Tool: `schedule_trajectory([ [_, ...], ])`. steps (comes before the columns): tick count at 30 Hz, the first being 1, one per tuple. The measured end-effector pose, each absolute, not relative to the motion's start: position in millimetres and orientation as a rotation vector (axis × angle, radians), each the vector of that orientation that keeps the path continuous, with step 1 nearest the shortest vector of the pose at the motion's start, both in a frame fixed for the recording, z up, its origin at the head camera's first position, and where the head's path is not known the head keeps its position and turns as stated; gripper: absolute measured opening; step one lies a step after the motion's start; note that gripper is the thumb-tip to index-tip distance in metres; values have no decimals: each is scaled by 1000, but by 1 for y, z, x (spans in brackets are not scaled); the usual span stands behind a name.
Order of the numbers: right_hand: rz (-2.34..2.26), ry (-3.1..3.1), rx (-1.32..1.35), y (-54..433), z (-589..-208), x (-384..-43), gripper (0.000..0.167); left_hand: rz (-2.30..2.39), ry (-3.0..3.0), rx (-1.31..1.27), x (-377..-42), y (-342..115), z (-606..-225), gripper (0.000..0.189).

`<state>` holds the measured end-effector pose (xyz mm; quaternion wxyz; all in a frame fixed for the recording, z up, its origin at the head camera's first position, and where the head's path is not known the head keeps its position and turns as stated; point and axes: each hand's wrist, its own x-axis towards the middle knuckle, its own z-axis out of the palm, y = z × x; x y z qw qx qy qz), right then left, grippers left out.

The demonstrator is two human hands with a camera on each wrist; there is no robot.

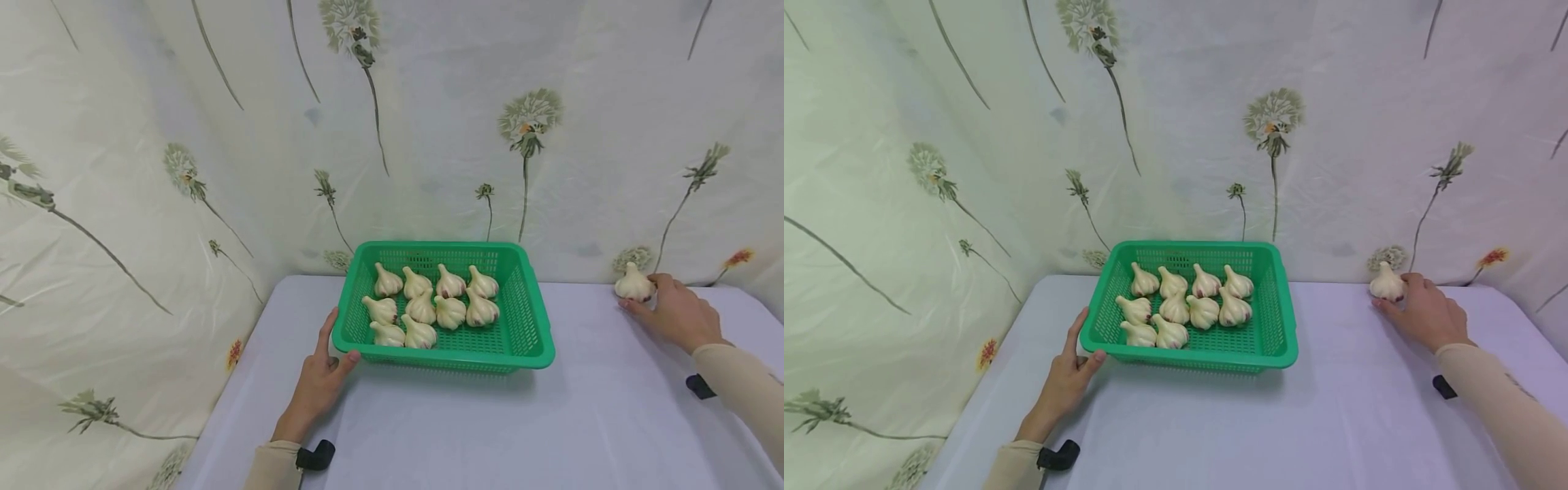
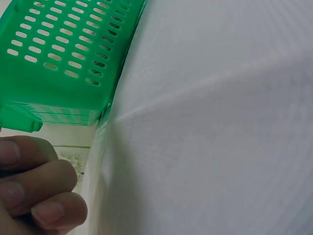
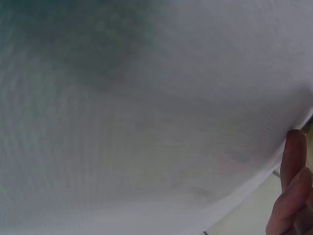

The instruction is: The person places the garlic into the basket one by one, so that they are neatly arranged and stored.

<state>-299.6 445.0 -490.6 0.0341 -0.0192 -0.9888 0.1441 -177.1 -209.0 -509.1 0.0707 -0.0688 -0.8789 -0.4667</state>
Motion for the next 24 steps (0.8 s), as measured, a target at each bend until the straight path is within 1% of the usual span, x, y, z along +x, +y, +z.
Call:
schedule_trajectory([
  [12,474,-3024,-110,450,-492,-296,88,-1404,-2645,-216,-176,-209,-508,87],
  [24,601,-3034,37,450,-474,-288,79,-1392,-2636,-222,-177,-210,-510,87],
])
